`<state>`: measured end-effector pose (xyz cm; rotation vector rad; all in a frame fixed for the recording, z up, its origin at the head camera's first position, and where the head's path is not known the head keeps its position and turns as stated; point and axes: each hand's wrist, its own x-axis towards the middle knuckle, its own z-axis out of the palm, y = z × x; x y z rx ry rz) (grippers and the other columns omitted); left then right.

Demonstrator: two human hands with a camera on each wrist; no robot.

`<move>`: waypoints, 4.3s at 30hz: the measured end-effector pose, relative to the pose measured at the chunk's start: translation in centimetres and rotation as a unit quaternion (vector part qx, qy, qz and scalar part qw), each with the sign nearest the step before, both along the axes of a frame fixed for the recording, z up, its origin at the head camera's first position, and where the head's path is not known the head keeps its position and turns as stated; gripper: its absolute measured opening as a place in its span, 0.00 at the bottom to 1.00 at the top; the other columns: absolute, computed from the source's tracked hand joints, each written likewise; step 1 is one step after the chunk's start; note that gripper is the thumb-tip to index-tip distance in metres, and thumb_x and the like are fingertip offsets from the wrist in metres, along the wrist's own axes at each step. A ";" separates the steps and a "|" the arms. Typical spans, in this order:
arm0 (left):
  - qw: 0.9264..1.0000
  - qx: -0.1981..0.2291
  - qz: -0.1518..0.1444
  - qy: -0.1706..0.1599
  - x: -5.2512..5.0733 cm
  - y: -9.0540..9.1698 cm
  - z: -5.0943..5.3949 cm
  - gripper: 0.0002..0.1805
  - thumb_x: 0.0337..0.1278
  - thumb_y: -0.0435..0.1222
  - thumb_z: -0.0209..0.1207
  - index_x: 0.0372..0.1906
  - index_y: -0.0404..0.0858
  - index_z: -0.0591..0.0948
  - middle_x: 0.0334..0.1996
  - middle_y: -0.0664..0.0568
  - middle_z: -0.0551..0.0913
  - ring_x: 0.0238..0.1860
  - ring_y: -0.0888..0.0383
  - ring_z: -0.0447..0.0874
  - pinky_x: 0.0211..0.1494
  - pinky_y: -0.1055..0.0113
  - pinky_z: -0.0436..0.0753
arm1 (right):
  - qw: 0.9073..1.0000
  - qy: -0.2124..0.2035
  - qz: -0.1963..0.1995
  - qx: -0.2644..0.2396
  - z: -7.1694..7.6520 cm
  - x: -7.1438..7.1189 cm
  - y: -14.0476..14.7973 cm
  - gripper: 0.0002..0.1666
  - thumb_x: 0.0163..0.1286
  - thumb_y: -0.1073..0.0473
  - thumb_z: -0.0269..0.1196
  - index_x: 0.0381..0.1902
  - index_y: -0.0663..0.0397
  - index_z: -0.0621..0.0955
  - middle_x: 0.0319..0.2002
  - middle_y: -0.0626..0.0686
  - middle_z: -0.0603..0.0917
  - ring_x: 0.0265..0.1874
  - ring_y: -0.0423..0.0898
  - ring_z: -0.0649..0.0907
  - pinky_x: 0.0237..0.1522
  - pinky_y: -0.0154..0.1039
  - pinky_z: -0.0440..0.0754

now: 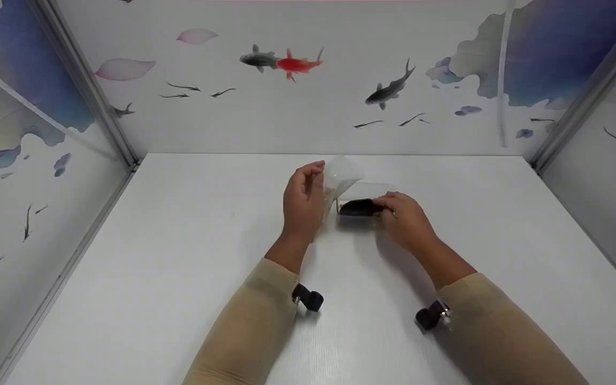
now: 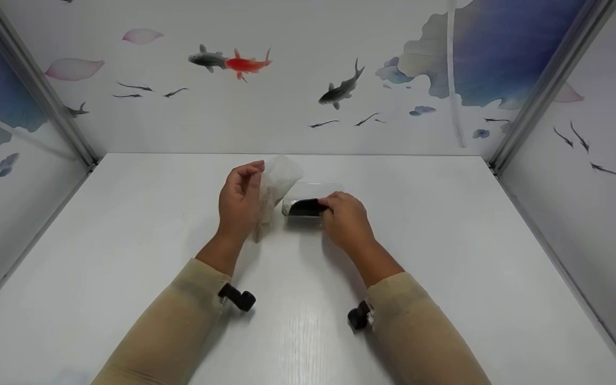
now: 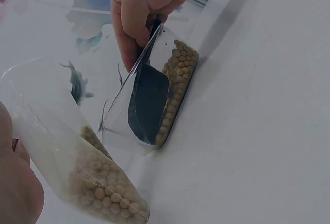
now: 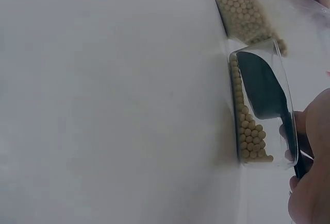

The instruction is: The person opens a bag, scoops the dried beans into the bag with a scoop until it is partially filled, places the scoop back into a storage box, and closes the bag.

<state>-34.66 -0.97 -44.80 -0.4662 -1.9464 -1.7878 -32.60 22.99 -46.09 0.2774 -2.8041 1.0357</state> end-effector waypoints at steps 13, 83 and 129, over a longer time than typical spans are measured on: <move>1.000 -0.010 0.008 -0.018 0.6 0.1 0.4 0.13 0.85 0.42 0.53 0.59 0.40 0.79 0.66 0.56 0.83 0.72 0.59 0.78 0.77 0.63 0.78 | 0.978 0.021 -0.031 -0.205 1.4 2.0 -4.4 0.29 0.83 0.42 0.60 0.74 0.46 0.78 0.72 0.49 0.81 0.66 0.49 0.83 0.67 0.48 0.85; 0.990 0.026 -0.098 -0.097 4.1 -6.6 1.5 0.13 0.84 0.40 0.54 0.64 0.45 0.76 0.62 0.57 0.86 0.67 0.60 0.81 0.75 0.65 0.79 | 0.910 0.053 0.066 -0.405 1.9 5.6 -10.2 0.19 0.83 0.59 0.61 0.67 0.48 0.84 0.65 0.48 0.87 0.67 0.44 0.85 0.67 0.32 0.83; 0.990 0.054 -0.036 -0.121 5.6 -8.8 0.1 0.18 0.63 0.48 0.75 0.52 0.43 0.88 0.43 0.51 0.95 0.45 0.54 0.93 0.52 0.69 0.91 | 0.888 0.063 0.027 -0.454 0.9 4.4 -9.5 0.21 0.72 0.63 0.73 0.61 0.61 0.86 0.42 0.49 0.95 0.43 0.45 0.94 0.50 0.37 0.92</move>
